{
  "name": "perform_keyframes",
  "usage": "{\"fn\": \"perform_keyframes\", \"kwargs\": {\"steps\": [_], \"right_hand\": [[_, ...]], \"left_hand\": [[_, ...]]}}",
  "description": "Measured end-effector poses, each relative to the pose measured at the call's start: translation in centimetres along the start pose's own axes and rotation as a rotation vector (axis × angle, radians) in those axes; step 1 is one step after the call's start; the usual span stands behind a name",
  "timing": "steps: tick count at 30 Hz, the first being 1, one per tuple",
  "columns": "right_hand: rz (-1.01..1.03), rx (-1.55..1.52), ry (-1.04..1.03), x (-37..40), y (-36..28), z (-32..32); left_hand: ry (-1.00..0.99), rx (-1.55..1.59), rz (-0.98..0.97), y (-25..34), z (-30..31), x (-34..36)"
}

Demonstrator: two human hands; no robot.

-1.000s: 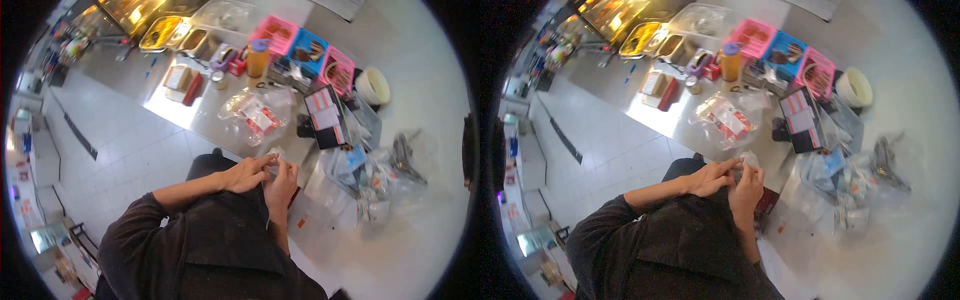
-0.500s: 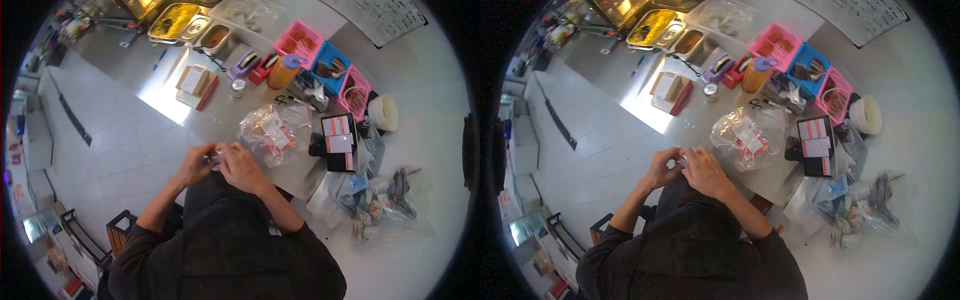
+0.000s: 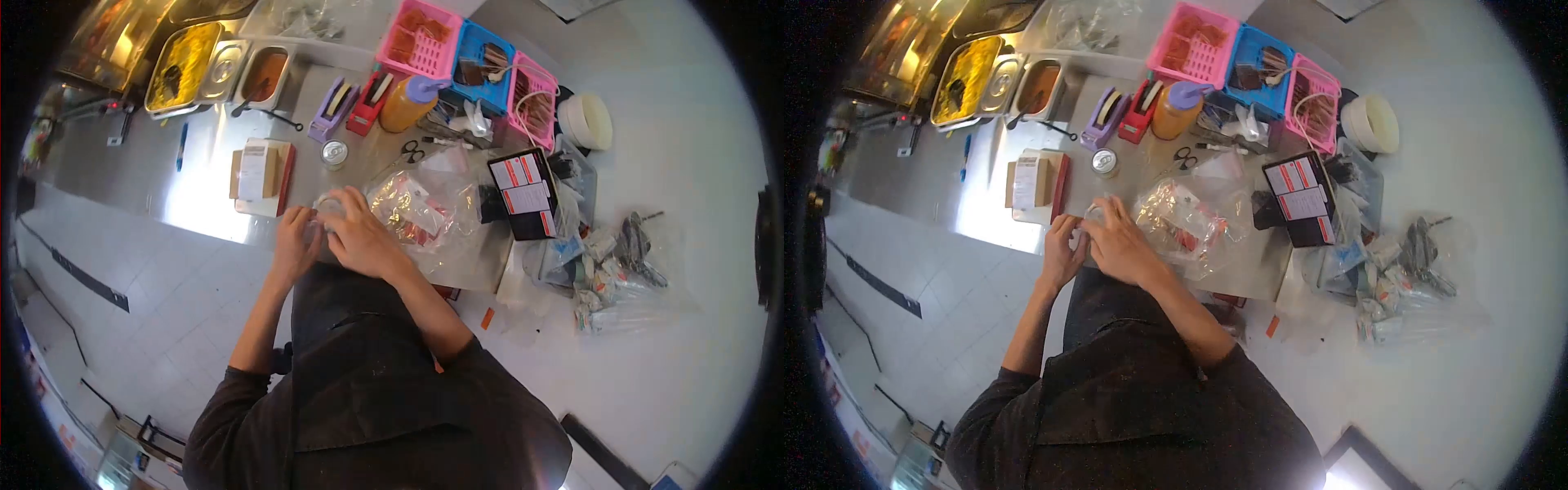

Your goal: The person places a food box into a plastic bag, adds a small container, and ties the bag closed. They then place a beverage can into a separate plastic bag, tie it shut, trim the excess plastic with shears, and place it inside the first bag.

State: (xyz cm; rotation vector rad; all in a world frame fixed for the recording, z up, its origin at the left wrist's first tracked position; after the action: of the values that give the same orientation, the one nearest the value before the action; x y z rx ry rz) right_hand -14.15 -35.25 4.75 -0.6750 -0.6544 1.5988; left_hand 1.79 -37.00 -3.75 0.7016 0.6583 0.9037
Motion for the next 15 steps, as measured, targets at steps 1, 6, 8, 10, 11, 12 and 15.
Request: {"fn": "perform_keyframes", "kwargs": {"steps": [1,6,8,10,11,12,15], "right_hand": [[0.045,-0.025,0.043,0.5,-1.8,2.9],[-0.722,-0.401,0.121,9.1,3.4,12.6],[-0.721,-0.027,0.36,10.6,8.2,11.8],[-0.611,0.362,0.386,9.9,11.2,9.3],[-0.573,0.428,0.414,9.3,12.5,8.1],[-0.54,0.49,0.438,9.1,13.4,6.7],[-0.729,0.477,0.275,12.0,20.1,4.3]], "left_hand": [[-0.012,-0.035,-0.043,0.6,0.6,-0.4],[-0.089,-0.215,-0.019,5.0,3.3,-3.2],[-0.02,-0.263,-0.004,8.7,3.9,-4.7],[-0.043,0.001,-0.219,14.4,2.1,-6.0],[-0.099,-0.073,-0.308,16.3,-0.9,-6.4],[-0.164,-0.147,-0.342,16.2,-4.0,-6.6],[-0.344,-0.363,-0.346,13.6,-12.4,-7.3]]}}
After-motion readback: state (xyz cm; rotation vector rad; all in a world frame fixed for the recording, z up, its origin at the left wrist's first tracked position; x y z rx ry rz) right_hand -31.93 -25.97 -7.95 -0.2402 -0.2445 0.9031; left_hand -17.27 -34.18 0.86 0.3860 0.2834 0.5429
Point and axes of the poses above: each hand's wrist, its own x-axis away from the middle knuckle, its own z-axis out of the back of the hand, y = z × x, the point moved 4 cm from there along -x, towards the middle knuckle, and after that the axes turned 11 degrees about -z, right-handed, at the moved point
